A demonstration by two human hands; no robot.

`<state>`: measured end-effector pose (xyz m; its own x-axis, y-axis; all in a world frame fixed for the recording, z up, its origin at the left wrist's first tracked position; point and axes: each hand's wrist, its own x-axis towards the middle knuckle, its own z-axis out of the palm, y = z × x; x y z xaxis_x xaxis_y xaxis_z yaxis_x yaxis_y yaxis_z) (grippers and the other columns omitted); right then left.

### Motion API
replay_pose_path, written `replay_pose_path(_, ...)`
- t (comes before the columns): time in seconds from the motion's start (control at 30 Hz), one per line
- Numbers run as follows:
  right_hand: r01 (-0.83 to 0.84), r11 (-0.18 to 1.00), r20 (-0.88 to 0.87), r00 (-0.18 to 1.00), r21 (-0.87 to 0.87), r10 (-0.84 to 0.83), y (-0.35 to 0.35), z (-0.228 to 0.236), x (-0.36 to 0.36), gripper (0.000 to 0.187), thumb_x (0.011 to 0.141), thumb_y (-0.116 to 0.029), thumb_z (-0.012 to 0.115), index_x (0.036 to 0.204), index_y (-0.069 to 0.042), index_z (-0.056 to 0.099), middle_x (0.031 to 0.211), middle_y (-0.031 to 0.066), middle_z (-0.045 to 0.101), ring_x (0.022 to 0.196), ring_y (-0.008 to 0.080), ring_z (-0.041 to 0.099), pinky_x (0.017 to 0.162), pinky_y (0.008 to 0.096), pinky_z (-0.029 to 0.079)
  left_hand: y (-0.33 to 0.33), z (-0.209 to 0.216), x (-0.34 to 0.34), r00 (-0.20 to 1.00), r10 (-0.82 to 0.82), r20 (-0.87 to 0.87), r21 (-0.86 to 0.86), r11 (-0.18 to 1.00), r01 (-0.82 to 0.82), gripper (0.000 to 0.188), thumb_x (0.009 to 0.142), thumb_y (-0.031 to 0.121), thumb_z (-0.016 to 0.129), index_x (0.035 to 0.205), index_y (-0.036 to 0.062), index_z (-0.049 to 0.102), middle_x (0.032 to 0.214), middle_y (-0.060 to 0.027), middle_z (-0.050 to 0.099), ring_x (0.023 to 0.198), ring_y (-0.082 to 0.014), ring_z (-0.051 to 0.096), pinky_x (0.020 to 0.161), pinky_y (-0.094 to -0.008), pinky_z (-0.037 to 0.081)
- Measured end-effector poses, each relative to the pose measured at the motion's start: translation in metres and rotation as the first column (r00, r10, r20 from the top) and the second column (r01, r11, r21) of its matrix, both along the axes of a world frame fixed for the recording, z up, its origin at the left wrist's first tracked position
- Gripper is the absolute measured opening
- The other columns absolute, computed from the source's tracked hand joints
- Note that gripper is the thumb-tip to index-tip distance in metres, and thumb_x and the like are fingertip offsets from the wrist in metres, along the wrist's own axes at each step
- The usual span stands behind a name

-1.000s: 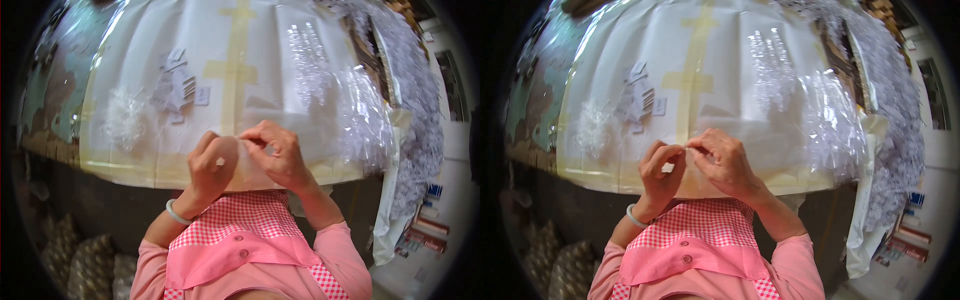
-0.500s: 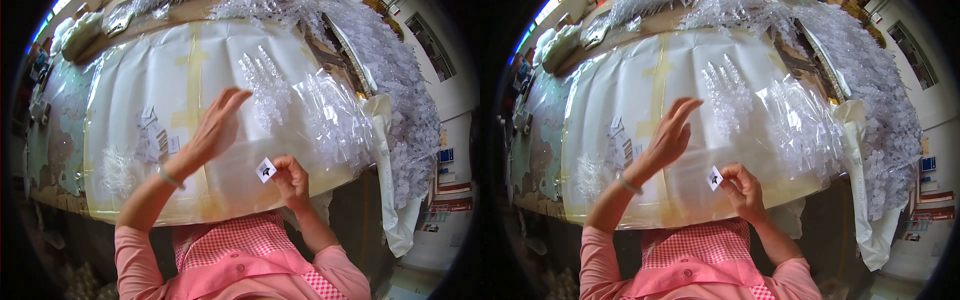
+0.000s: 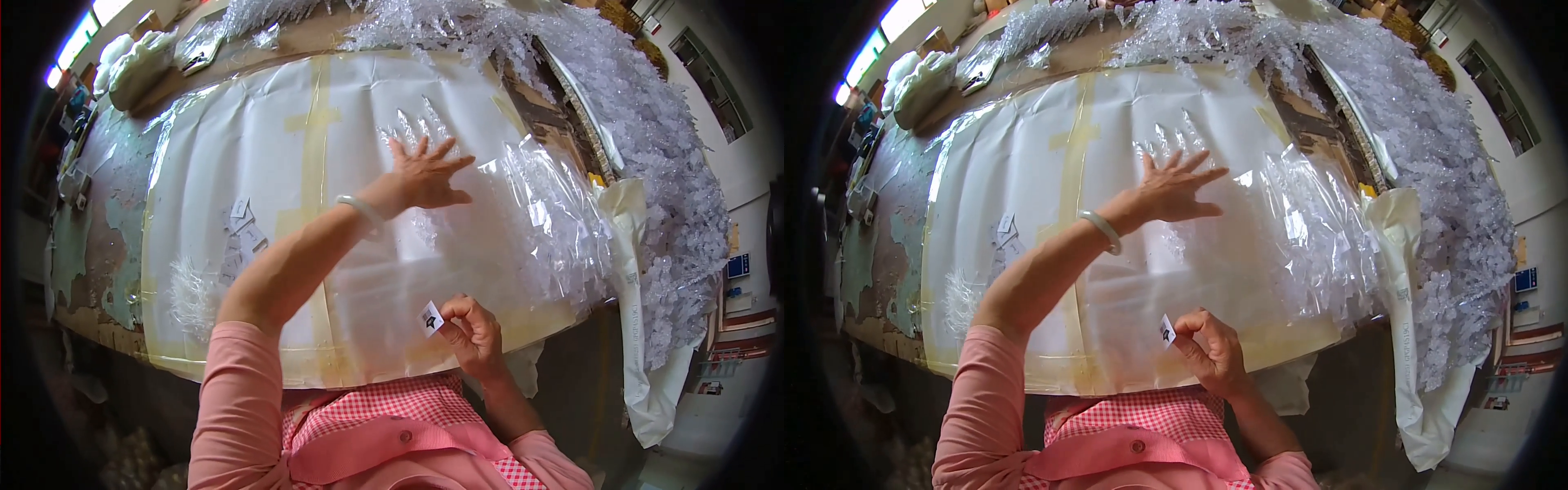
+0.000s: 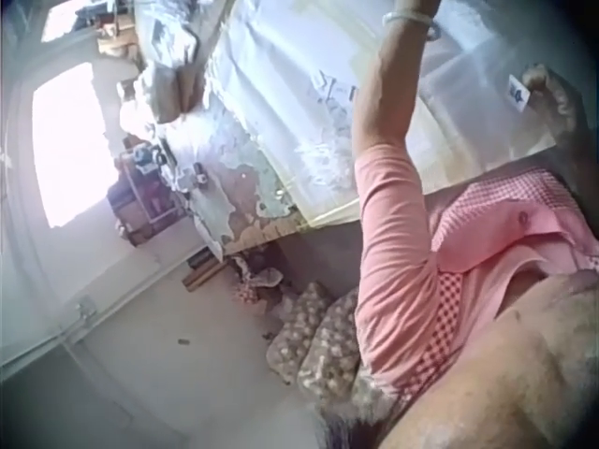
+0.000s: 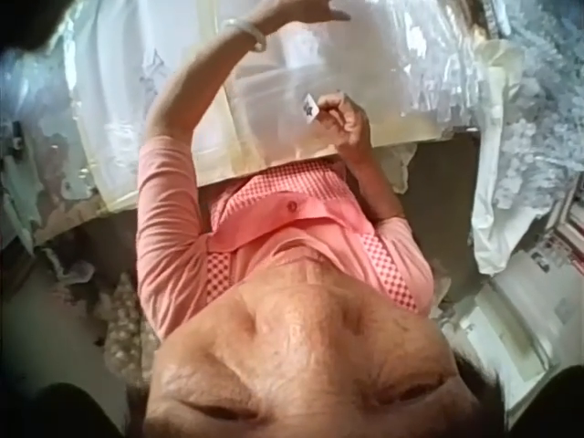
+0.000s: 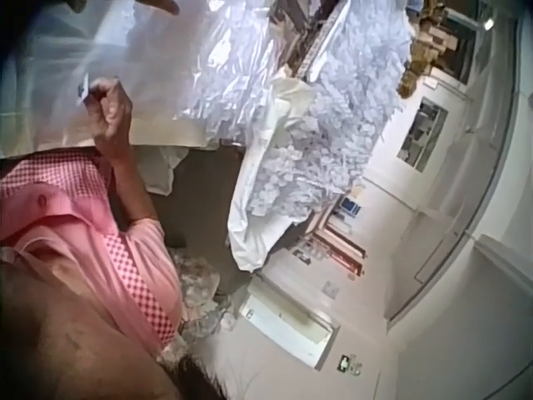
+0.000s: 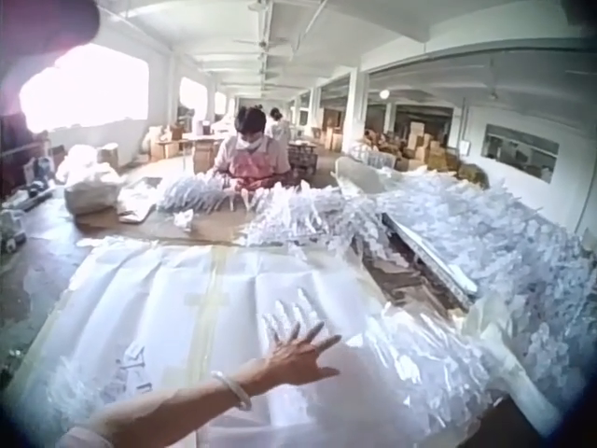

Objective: Packaging small plastic decorative components and labels into clear plastic bags at a workbench.

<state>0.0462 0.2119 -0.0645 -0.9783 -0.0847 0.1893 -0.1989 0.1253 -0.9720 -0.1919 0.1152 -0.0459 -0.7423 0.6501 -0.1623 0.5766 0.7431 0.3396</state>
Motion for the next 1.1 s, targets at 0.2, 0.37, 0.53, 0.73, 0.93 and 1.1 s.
replay_pose_path(0.2,-0.02,1.0,-0.079,0.997,-0.003,0.019,0.001,0.001,-0.009,0.009,0.089,-0.003,0.064,0.094,-0.003,0.056,0.08,0.0082,0.06,0.072,0.0193,0.059,0.068,0.0286,0.048,-0.095,-0.011,-0.001,0.997,0.008,0.078,-0.033,0.999,-0.006,0.078,0.082,0.05,0.067,0.149,0.0309,0.032,0.158,-0.0147,0.02,0.146,-0.0333,0.02,0.107,-0.0704,0.017)
replay_pose_path(0.37,-0.062,0.996,-0.023,0.998,-0.069,0.06,-0.001,-0.002,-0.006,0.01,0.091,-0.005,0.064,0.094,-0.002,0.055,0.088,0.0074,0.061,0.08,0.0145,0.056,0.073,0.026,0.046,-0.146,-0.017,0.017,0.984,0.176,-0.002,0.354,0.921,-0.164,0.068,0.083,0.035,0.069,0.144,0.0216,0.043,0.155,-0.0171,0.028,0.141,-0.0384,0.029,0.112,-0.0449,0.032)
replay_pose_path(0.53,-0.083,0.992,-0.032,0.996,-0.093,0.08,-0.004,-0.001,-0.003,0.011,0.091,-0.005,0.065,0.094,-0.002,0.055,0.088,0.0072,0.06,0.08,0.0141,0.055,0.073,0.0258,0.046,-0.164,-0.007,0.026,0.935,0.309,0.174,0.472,0.807,-0.354,0.062,0.076,0.01,0.071,0.135,0.0154,0.053,0.145,-0.0152,0.043,0.136,-0.0314,0.04,0.107,-0.0403,0.04)
replay_pose_path(0.73,-0.064,0.993,-0.062,0.996,-0.103,0.058,-0.007,0.0,0.002,0.011,0.091,-0.007,0.065,0.095,-0.004,0.055,0.087,0.0056,0.06,0.081,0.0129,0.054,0.073,0.0252,0.045,-0.188,-0.024,0.03,0.859,0.497,0.125,0.609,0.645,-0.462,0.051,0.078,0.008,0.069,0.128,0.0082,0.057,0.126,-0.0137,0.055,0.11,-0.0276,0.058,0.088,-0.0346,0.051)
replay_pose_path(0.93,-0.095,0.988,-0.057,0.994,-0.12,0.088,-0.014,0.0,0.004,0.011,0.092,-0.007,0.064,0.096,-0.004,0.055,0.087,0.0058,0.059,0.081,0.0134,0.054,0.074,0.0257,0.046,-0.188,-0.008,0.079,0.776,0.626,-0.078,0.452,0.716,-0.532,0.025,0.08,0.021,0.072,0.09,0.0035,0.057,0.07,-0.0109,0.061,0.069,-0.0264,0.061,0.065,-0.0374,0.047)
replay_pose_path(1.1,-0.129,0.984,-0.065,0.99,-0.12,0.122,-0.021,0.004,0.002,0.011,0.092,-0.006,0.064,0.095,-0.004,0.055,0.087,0.006,0.059,0.082,0.0141,0.054,0.074,0.0263,0.046,-0.191,0.002,0.124,0.786,0.618,0.007,0.49,0.683,-0.542,0.02,0.08,0.018,0.071,0.084,0.0013,0.062,0.071,-0.0116,0.062,0.062,-0.025,0.06,0.06,-0.0351,0.047)
